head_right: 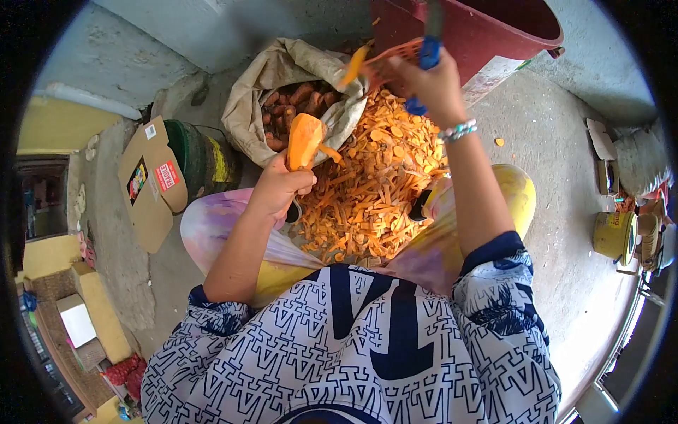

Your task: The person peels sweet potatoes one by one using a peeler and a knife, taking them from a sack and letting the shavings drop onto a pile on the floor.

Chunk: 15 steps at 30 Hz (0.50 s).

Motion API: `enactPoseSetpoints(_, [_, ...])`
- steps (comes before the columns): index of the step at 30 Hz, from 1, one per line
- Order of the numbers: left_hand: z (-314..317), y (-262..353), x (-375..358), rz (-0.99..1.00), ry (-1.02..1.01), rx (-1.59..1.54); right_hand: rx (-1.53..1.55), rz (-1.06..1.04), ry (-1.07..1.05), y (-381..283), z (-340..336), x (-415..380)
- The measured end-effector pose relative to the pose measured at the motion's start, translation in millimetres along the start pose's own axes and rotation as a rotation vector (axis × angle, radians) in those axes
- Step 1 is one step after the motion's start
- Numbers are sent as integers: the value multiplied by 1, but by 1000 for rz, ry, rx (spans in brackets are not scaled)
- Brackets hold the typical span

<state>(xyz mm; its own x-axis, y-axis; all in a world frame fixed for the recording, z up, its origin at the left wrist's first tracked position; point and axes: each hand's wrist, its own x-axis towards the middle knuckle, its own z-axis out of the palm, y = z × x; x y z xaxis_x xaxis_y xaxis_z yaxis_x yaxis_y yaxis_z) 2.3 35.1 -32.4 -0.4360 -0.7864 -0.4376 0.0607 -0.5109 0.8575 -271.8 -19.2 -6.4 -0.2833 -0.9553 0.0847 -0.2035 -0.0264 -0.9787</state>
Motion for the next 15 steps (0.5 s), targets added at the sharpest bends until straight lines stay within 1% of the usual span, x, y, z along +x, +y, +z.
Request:
enactPoseSetpoints(1, [-1, -1, 1, -17, 20, 20, 51, -20, -118, -9, 11, -12])
enactPoseSetpoints(2, [2, -1, 1, -19, 20, 18, -46, -38, -174, -20, 24, -28])
enactPoseSetpoints(4, [10, 1, 0, 58, 43, 91, -89, -274, -297, -20, 47, -45])
enactPoseSetpoints(5, [13, 2, -1, 52, 41, 94, -72, -201, -291, -11, 49, -39])
enactPoseSetpoints(6, [15, 4, -3, 74, 29, 114, -70, -197, -289, -3, 46, -29])
enactPoseSetpoints(8, [14, 3, -6, 96, 19, 134, -269, -61, -17, 10, 29, -7])
enactPoseSetpoints(10, [5, -3, -6, 93, 4, 325, -254, -52, 148, 17, 3, 11])
enactPoseSetpoints(11, [3, -3, -6, 11, -31, 323, -212, 23, 130, 20, -6, 18])
enactPoseSetpoints(12, [3, -2, -6, 13, -32, 321, -214, 22, 131, 26, -10, 20])
enactPoseSetpoints(14, [10, 4, -10, -13, -36, 170, -109, -49, -15, 15, -13, 14])
enactPoseSetpoints(15, [10, 3, -9, -14, -33, 169, -189, -53, -38, 12, -13, 11])
